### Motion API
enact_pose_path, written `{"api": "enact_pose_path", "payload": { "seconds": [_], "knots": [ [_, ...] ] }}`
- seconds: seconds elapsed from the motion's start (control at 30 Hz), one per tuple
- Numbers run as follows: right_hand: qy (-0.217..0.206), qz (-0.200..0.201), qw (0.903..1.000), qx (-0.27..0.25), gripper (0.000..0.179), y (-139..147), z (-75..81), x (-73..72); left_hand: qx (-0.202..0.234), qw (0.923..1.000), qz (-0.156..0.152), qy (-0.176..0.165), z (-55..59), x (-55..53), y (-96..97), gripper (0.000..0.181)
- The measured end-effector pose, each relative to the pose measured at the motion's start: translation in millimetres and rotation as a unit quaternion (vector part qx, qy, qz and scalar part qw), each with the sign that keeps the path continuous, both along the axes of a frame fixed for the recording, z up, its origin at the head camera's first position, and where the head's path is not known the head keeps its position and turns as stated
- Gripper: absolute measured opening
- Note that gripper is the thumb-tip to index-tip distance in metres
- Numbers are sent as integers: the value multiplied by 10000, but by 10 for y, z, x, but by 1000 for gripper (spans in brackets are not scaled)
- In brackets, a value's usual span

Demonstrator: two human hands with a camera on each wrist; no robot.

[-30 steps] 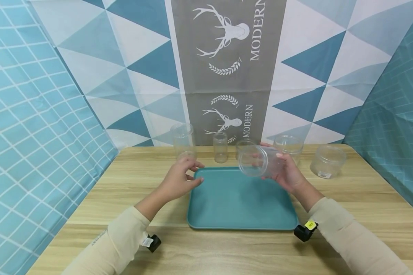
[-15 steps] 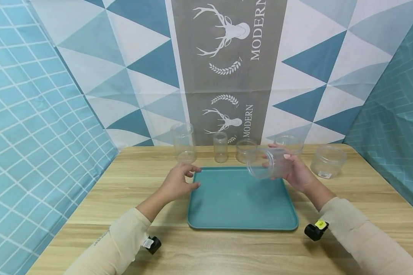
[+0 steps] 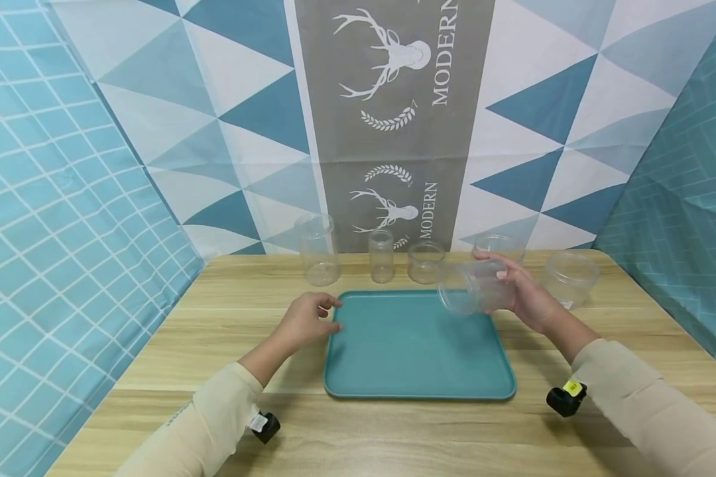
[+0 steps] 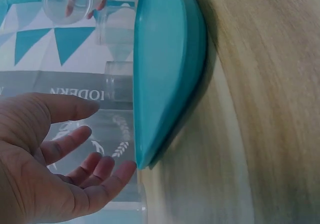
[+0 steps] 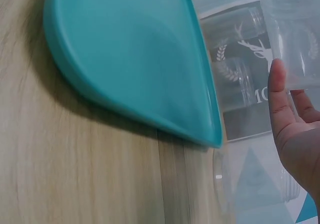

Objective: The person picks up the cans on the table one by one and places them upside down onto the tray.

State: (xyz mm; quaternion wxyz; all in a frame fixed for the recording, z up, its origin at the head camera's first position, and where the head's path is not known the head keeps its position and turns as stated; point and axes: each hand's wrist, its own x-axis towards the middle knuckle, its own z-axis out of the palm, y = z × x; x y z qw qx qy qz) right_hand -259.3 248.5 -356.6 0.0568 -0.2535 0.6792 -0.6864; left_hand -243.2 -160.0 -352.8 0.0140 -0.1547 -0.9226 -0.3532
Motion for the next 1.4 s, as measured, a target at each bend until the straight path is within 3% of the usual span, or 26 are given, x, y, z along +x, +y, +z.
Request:
{"api": "enact_pose_path", "payload": {
  "seconds": [0.17,0.3,0.43,0.6,0.87,1.07,1.17,1.27,1.4],
  "knots": [
    [20,23,9999,126,50,23,29,16,-58,9996,182,-229,-88,-40,-26,36],
    [-18,-74,9998,210,47,27,38,27,-152,9993,271,-224,-148,-69,-50,37],
    [-182,-413,9975,535,46,22,42,37,-225,9986,394,-280,-186,-87,-63,38],
    [-440,-868,9899,1031,47,17,70,44,0,9967,466,-662,-219,-100,-48,44],
    [-399,-1375,9691,2011,52,-14,153,30,346,9889,600,-1311,-225,-103,-5,67],
    [-756,-1852,9455,2569,56,-75,223,28,445,9848,543,-1587,-252,-116,19,68],
    [-789,-1930,9390,2735,57,-111,242,36,469,9840,513,-1639,-262,-122,24,66],
    [-573,-1932,9351,2915,57,-135,250,39,502,9828,518,-1700,-264,-129,33,65],
    [164,-1995,9174,3441,55,-170,264,40,513,9820,542,-1733,-260,-137,45,67]
  ]
}}
